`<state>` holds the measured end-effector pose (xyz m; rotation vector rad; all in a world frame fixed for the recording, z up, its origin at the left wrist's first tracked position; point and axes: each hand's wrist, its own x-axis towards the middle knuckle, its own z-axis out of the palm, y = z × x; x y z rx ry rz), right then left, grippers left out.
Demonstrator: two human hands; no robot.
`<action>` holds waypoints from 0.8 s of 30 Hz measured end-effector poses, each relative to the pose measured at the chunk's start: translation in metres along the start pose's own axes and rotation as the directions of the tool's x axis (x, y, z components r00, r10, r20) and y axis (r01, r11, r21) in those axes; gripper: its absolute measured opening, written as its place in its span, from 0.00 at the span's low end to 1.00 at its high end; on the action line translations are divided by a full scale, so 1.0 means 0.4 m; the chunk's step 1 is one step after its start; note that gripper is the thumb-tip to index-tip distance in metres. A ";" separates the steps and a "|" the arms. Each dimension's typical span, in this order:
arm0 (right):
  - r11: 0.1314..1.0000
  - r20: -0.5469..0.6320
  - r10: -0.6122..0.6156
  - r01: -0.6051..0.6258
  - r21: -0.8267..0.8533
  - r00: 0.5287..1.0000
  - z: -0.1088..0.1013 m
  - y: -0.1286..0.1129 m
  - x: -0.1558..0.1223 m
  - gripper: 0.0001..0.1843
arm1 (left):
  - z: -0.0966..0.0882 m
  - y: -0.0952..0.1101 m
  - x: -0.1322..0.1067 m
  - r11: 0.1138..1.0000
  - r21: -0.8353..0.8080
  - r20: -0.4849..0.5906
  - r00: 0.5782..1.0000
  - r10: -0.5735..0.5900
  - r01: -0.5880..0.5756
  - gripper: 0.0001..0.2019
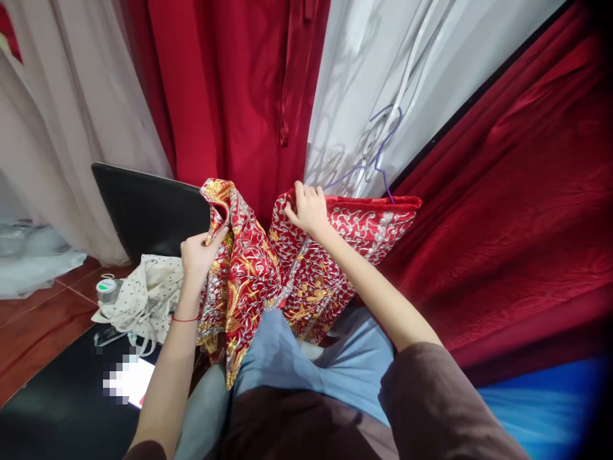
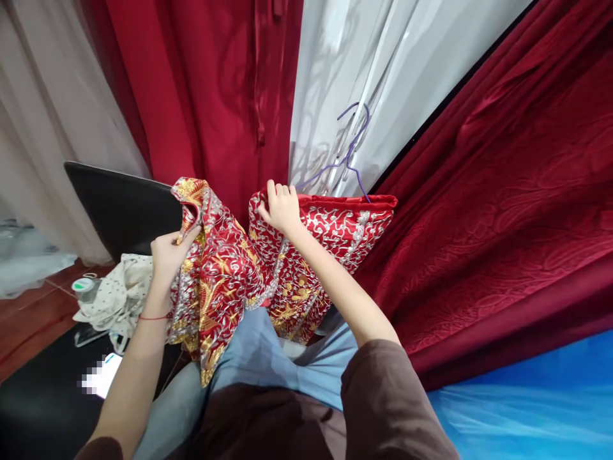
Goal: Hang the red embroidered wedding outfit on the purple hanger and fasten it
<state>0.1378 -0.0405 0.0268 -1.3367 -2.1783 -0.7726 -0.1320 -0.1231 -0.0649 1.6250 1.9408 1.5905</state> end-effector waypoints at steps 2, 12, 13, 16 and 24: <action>0.998 -0.026 -0.049 0.050 0.030 0.998 -0.022 0.004 -0.025 0.30 | 0.001 -0.019 0.010 0.998 0.062 -0.016 0.999 -0.031 0.032 0.30; 0.945 -0.092 -0.224 0.239 0.223 0.970 -0.109 0.067 -0.129 0.26 | 0.036 -0.018 -0.019 0.971 0.225 -0.024 0.997 -0.071 0.075 0.25; 0.938 -0.100 -0.240 0.257 0.233 0.966 -0.117 0.072 -0.139 0.26 | 0.046 -0.012 -0.018 0.977 0.203 0.002 0.997 -0.073 0.071 0.25; 0.916 -0.113 -0.287 0.307 0.259 0.951 -0.137 0.085 -0.156 0.25 | 0.074 0.031 0.017 0.986 0.156 0.062 0.996 -0.064 0.054 0.25; 0.886 -0.132 -0.312 0.338 0.317 0.941 -0.163 0.106 -0.162 0.23 | 0.102 0.362 0.259 0.983 0.181 -0.321 0.943 0.087 -0.029 0.18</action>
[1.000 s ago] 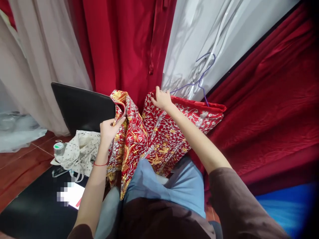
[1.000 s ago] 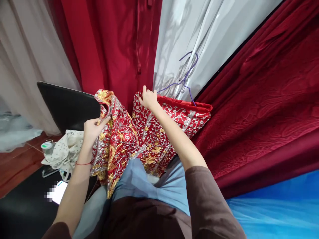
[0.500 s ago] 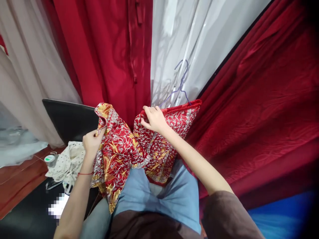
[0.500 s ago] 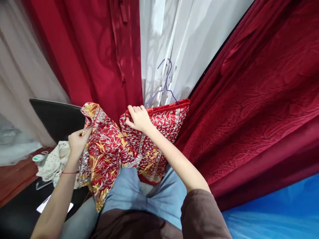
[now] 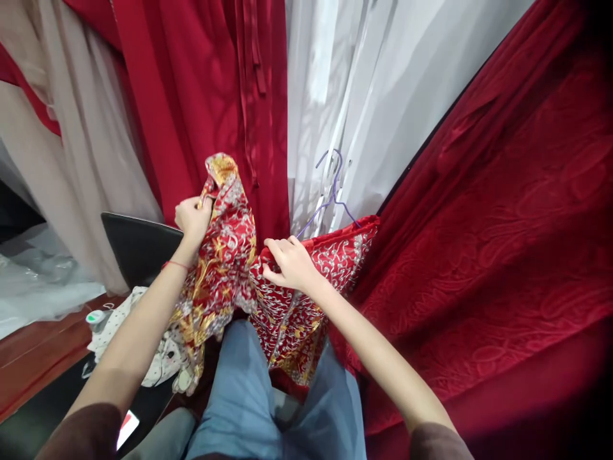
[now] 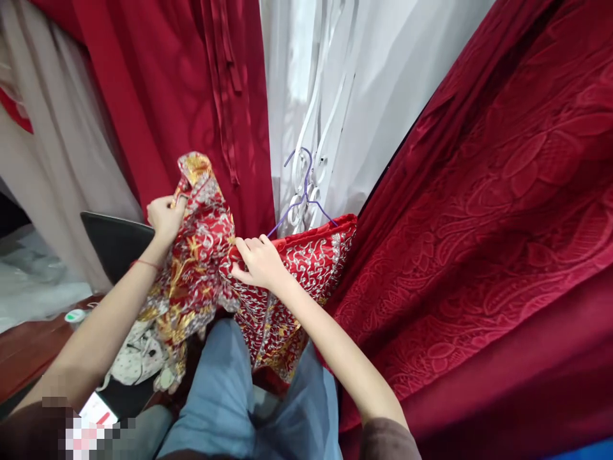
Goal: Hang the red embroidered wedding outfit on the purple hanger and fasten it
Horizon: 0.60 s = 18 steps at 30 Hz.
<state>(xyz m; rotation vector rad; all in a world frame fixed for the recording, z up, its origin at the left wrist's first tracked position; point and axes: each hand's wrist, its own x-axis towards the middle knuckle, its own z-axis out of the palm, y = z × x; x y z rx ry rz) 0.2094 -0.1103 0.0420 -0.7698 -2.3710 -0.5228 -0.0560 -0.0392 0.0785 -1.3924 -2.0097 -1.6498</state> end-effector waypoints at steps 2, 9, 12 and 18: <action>1.000 0.006 -0.005 0.005 0.019 1.000 -0.004 0.000 0.002 0.23 | 0.015 0.078 0.015 0.999 -0.020 -0.094 0.995 0.041 -0.043 0.17; 0.998 0.012 0.009 -0.009 -0.057 1.000 0.021 0.014 0.022 0.24 | 0.060 0.203 -0.125 0.863 -0.198 0.438 0.746 0.501 -0.464 0.12; 0.995 -0.020 0.051 -0.053 -0.089 0.998 0.043 0.029 0.023 0.24 | 0.052 0.194 -0.141 0.883 -0.343 0.540 0.703 0.463 -0.319 0.24; 0.998 0.028 0.070 -0.070 0.000 0.997 0.070 0.065 0.039 0.32 | 0.029 0.169 -0.137 0.863 -0.500 0.533 0.760 0.372 -0.073 0.29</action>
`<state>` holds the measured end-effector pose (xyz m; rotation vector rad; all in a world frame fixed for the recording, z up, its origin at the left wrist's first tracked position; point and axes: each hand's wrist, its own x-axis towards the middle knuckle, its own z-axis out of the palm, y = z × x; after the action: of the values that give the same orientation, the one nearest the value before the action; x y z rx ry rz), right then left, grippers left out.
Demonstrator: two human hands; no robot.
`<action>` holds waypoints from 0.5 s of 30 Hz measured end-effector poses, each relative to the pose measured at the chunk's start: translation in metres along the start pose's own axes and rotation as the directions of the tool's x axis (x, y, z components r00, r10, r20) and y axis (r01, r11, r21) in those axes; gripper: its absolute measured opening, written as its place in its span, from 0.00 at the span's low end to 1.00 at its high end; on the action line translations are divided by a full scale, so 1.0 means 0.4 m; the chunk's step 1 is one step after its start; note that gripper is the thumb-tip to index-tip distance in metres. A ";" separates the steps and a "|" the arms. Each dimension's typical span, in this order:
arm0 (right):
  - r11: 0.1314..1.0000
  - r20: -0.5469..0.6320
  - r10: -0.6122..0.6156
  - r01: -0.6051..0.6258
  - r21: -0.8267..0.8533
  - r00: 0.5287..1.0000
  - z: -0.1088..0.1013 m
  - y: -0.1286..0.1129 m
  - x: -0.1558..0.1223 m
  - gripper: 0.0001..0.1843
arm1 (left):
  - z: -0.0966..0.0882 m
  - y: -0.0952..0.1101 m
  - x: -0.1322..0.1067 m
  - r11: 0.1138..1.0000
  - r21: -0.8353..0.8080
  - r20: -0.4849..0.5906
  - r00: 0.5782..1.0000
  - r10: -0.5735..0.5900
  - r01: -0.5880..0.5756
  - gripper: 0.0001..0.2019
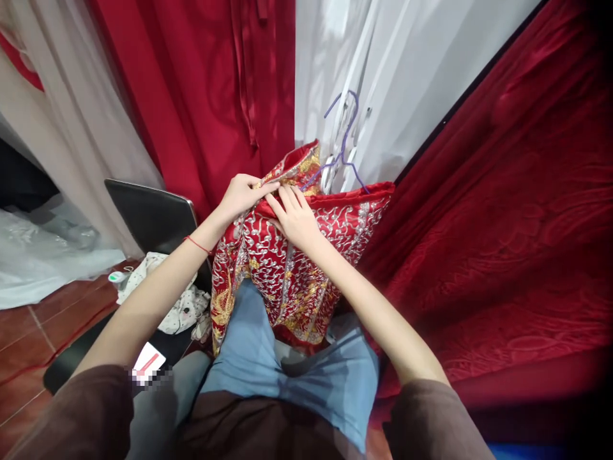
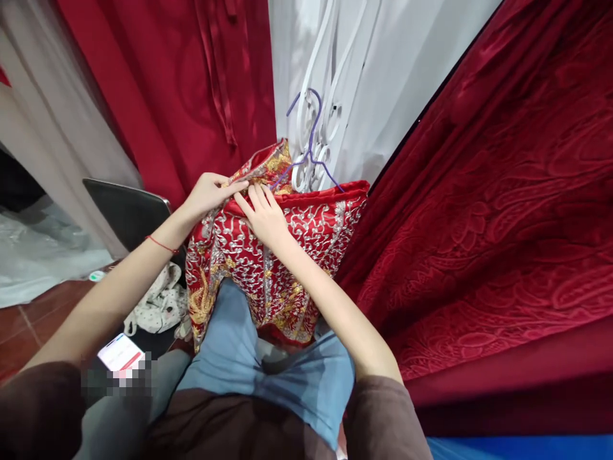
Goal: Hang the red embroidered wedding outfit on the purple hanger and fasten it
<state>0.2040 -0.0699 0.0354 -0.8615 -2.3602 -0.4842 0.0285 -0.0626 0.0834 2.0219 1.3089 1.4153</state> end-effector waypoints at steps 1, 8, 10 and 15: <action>1.000 0.000 -0.025 0.025 0.016 1.000 -0.001 0.007 -0.006 0.33 | 0.001 0.000 -0.009 1.000 -0.008 -0.019 1.000 0.004 -0.004 0.29; 0.952 -0.376 0.307 -0.274 0.139 0.874 -0.007 0.090 -0.270 0.20 | 0.001 0.019 -0.101 0.991 0.049 0.094 0.988 0.121 -0.126 0.28; 0.826 -0.337 0.564 -0.517 0.225 0.754 -0.006 0.143 -0.370 0.18 | -0.002 0.024 -0.106 0.980 0.099 0.131 0.978 0.162 -0.175 0.28; 0.577 0.228 0.799 -0.817 -0.028 0.556 -0.045 0.340 -0.571 0.24 | -0.009 0.002 -0.070 0.972 0.171 0.143 0.980 0.139 -0.162 0.27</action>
<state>0.4458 -0.0866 -0.0752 -1.8949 -1.8187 0.1153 0.0235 -0.0869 0.0702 2.3361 1.2941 1.2396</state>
